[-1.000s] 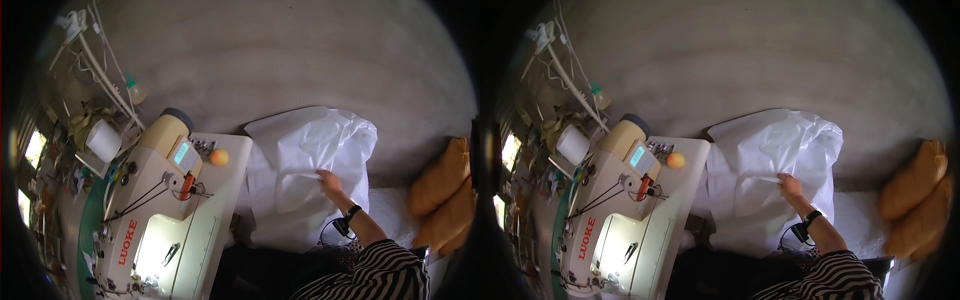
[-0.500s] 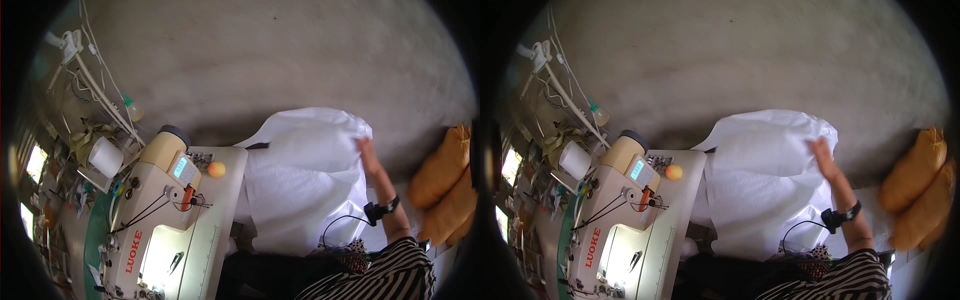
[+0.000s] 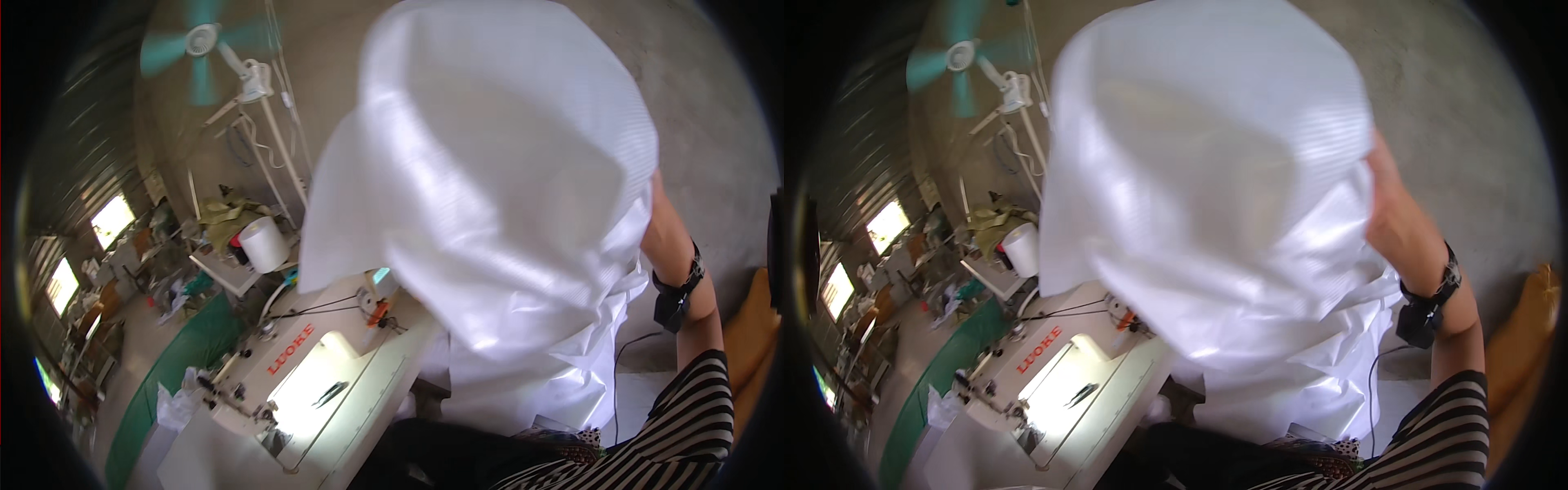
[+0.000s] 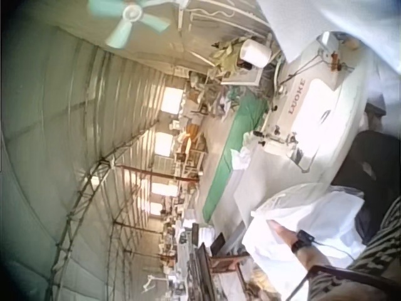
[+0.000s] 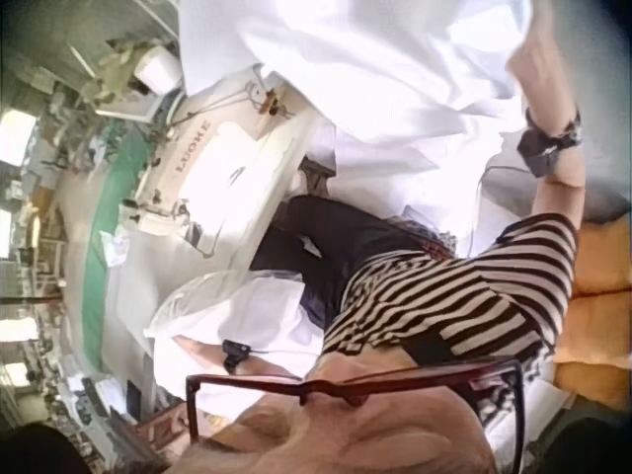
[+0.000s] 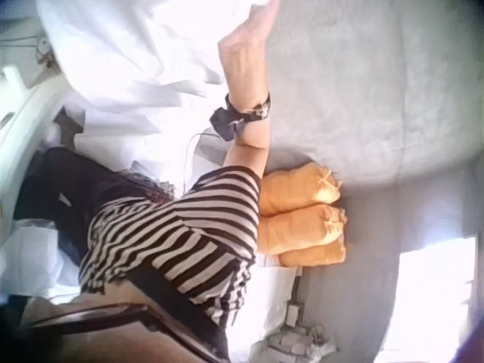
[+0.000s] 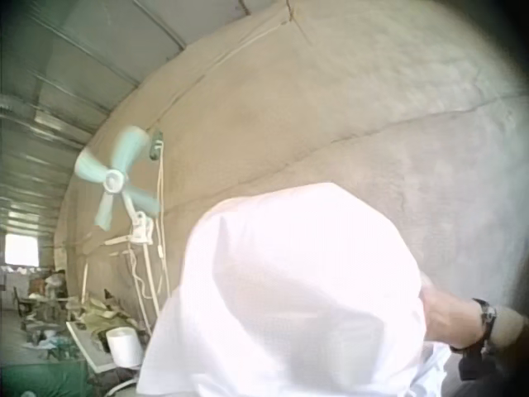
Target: Sewing a large piece of white fabric using an industrial sewing machine.
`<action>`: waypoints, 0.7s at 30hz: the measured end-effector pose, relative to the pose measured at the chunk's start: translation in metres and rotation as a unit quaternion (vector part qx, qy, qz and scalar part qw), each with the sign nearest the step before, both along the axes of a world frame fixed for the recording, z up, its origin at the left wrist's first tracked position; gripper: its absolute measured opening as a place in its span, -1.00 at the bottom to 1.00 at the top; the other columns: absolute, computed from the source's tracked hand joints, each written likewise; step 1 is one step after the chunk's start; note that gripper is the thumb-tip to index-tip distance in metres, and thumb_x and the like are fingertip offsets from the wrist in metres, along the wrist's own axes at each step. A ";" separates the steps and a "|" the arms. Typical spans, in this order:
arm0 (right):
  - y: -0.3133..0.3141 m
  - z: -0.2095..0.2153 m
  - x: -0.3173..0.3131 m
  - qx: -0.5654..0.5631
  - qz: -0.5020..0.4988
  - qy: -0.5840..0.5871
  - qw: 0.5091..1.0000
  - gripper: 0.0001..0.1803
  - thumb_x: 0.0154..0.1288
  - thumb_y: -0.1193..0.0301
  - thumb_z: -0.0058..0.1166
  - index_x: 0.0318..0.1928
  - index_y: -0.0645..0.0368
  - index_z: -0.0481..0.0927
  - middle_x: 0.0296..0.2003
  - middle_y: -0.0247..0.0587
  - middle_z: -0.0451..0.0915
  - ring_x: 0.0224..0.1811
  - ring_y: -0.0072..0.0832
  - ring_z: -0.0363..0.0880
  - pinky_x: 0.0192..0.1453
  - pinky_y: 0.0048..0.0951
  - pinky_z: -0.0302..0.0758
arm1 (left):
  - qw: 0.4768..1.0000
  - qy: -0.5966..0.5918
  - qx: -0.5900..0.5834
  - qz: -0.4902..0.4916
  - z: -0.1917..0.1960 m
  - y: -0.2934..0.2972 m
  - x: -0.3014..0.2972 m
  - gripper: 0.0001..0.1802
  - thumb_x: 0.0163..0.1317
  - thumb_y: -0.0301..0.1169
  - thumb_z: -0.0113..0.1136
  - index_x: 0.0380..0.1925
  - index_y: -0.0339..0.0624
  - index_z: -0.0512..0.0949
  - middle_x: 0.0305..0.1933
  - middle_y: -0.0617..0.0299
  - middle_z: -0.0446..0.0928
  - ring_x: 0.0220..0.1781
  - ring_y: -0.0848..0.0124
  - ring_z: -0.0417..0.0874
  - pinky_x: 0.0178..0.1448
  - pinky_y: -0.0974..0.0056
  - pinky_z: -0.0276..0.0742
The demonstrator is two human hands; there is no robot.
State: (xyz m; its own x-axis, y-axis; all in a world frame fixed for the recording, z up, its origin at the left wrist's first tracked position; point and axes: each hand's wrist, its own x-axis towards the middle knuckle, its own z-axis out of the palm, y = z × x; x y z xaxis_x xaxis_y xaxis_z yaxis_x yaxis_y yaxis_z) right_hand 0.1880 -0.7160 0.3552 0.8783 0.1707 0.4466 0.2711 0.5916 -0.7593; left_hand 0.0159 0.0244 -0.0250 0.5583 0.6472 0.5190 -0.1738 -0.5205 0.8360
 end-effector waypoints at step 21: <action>0.656 -0.080 -0.145 -0.162 0.197 -0.750 0.611 -0.58 0.28 0.46 0.00 0.16 0.25 0.45 0.02 -0.04 0.52 0.09 -0.17 0.54 0.16 -0.22 0.53 | 0.996 -0.087 -0.008 0.034 0.198 -0.080 -0.231 -0.79 0.46 -0.25 -0.05 -0.16 -0.16 0.42 -0.17 0.14 0.51 -0.07 0.24 0.69 -0.12 0.30 0.54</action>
State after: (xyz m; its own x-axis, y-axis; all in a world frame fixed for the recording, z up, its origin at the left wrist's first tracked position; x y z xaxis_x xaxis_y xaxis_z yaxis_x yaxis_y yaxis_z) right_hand 0.0426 -0.0596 0.2755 -0.6145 0.5291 0.5852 0.6902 0.7198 0.0740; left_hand -0.2147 -0.0555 0.1730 0.4159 0.6891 0.5935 -0.2809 -0.5233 0.8045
